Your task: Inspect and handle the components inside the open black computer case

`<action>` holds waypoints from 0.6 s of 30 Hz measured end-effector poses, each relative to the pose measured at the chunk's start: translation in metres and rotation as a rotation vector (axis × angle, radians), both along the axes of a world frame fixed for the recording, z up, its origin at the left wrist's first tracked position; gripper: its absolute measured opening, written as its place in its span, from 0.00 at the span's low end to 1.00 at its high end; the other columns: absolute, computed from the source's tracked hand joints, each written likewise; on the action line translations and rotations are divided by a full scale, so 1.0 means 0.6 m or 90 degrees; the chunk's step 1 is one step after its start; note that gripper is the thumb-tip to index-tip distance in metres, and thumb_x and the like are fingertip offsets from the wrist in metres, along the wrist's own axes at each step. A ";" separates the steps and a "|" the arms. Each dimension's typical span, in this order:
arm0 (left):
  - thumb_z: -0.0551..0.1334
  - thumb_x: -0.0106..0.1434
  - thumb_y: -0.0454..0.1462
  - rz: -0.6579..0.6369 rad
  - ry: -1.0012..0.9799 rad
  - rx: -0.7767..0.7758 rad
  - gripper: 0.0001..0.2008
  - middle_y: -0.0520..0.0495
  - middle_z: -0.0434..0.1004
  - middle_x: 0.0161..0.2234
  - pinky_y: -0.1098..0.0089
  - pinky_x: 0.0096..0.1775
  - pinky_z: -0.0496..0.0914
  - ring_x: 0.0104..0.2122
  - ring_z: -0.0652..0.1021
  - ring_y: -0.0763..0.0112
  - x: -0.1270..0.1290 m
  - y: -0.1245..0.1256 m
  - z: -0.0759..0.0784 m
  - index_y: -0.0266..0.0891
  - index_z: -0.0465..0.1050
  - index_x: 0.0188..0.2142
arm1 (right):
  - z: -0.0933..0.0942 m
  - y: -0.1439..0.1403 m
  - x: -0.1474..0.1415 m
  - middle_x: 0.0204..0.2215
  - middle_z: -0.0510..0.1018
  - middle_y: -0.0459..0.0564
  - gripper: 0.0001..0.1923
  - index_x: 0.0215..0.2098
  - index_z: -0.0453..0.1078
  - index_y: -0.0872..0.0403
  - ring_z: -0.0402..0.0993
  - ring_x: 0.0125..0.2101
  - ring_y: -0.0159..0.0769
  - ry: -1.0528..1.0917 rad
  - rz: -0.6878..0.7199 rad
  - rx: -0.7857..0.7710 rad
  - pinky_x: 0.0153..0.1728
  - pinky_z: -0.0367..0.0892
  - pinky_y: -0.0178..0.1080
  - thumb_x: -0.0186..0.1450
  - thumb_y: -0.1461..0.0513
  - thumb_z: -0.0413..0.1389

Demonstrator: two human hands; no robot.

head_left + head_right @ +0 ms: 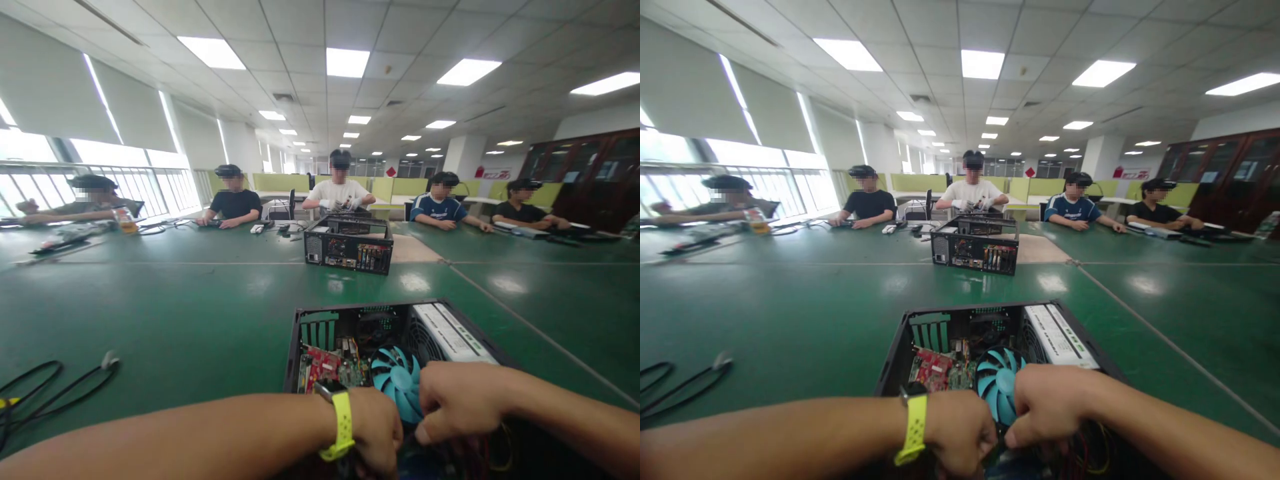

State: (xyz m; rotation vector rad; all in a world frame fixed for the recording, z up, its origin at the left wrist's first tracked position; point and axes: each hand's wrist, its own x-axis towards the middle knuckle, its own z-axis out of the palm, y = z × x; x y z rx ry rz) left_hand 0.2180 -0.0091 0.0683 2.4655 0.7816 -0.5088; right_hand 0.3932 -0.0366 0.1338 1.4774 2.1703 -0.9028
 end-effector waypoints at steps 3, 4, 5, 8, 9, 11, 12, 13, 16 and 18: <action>0.64 0.49 0.34 0.196 -0.105 -0.177 0.10 0.60 0.63 0.10 0.78 0.15 0.60 0.10 0.66 0.78 -0.050 -0.001 0.061 0.41 0.63 0.17 | 0.016 -0.005 0.001 0.22 0.72 0.42 0.19 0.34 0.77 0.52 0.66 0.24 0.31 0.020 -0.047 0.065 0.24 0.57 0.33 0.56 0.47 0.56; 0.62 0.51 0.34 0.253 -0.155 -0.246 0.08 0.59 0.66 0.13 0.78 0.15 0.60 0.10 0.66 0.78 -0.060 -0.003 0.074 0.40 0.64 0.19 | 0.015 -0.007 -0.003 0.23 0.72 0.42 0.19 0.36 0.76 0.51 0.66 0.26 0.31 0.053 -0.048 0.062 0.25 0.58 0.33 0.55 0.47 0.56; 0.61 0.53 0.35 0.301 -0.220 -0.307 0.06 0.58 0.69 0.16 0.79 0.14 0.60 0.11 0.67 0.79 -0.065 -0.006 0.083 0.40 0.65 0.22 | 0.010 -0.008 -0.010 0.25 0.73 0.42 0.19 0.38 0.76 0.51 0.67 0.27 0.31 0.108 -0.043 0.040 0.26 0.59 0.32 0.56 0.48 0.57; 0.62 0.55 0.39 0.374 -0.429 -0.371 0.08 0.53 0.73 0.22 0.80 0.14 0.60 0.14 0.70 0.78 -0.064 -0.009 0.089 0.38 0.66 0.26 | -0.019 -0.008 -0.028 0.29 0.73 0.43 0.17 0.44 0.72 0.50 0.67 0.27 0.29 0.319 -0.047 -0.059 0.27 0.61 0.31 0.59 0.54 0.54; 0.64 0.54 0.41 0.387 -0.462 -0.365 0.10 0.53 0.73 0.21 0.79 0.14 0.61 0.15 0.71 0.77 -0.063 -0.007 0.088 0.38 0.66 0.27 | -0.031 -0.008 -0.032 0.28 0.72 0.43 0.16 0.45 0.71 0.50 0.67 0.25 0.28 0.352 -0.061 -0.092 0.26 0.62 0.30 0.60 0.56 0.52; 0.65 0.52 0.43 0.408 -0.437 -0.352 0.11 0.54 0.72 0.20 0.78 0.16 0.63 0.15 0.72 0.76 -0.064 0.000 0.085 0.37 0.70 0.28 | -0.049 -0.005 -0.032 0.24 0.71 0.42 0.12 0.39 0.72 0.51 0.67 0.23 0.29 0.287 -0.063 -0.064 0.25 0.63 0.31 0.59 0.58 0.51; 0.66 0.51 0.43 0.401 -0.399 -0.330 0.11 0.54 0.72 0.20 0.77 0.17 0.64 0.16 0.72 0.75 -0.067 0.005 0.085 0.37 0.72 0.28 | -0.055 -0.004 -0.030 0.22 0.70 0.42 0.09 0.33 0.73 0.52 0.68 0.23 0.30 0.202 -0.044 0.011 0.26 0.63 0.32 0.58 0.58 0.53; 0.67 0.50 0.41 0.373 -0.350 -0.284 0.10 0.54 0.73 0.21 0.76 0.19 0.65 0.17 0.73 0.74 -0.071 0.010 0.084 0.38 0.74 0.29 | -0.059 -0.004 -0.028 0.20 0.68 0.42 0.08 0.28 0.72 0.52 0.68 0.23 0.32 0.109 -0.013 0.098 0.26 0.63 0.34 0.55 0.57 0.56; 0.69 0.46 0.39 0.168 -0.135 -0.019 0.07 0.51 0.78 0.24 0.70 0.26 0.69 0.25 0.78 0.65 -0.068 0.016 0.069 0.41 0.78 0.27 | -0.067 -0.003 -0.031 0.16 0.63 0.41 0.08 0.20 0.71 0.51 0.70 0.24 0.36 -0.096 0.047 0.227 0.24 0.60 0.35 0.48 0.56 0.63; 0.70 0.45 0.37 0.050 -0.036 0.148 0.07 0.44 0.80 0.27 0.61 0.31 0.71 0.31 0.80 0.53 -0.047 0.012 0.042 0.40 0.79 0.26 | -0.077 -0.003 -0.035 0.15 0.66 0.41 0.06 0.19 0.71 0.51 0.71 0.22 0.36 -0.156 0.063 0.229 0.20 0.58 0.33 0.44 0.60 0.64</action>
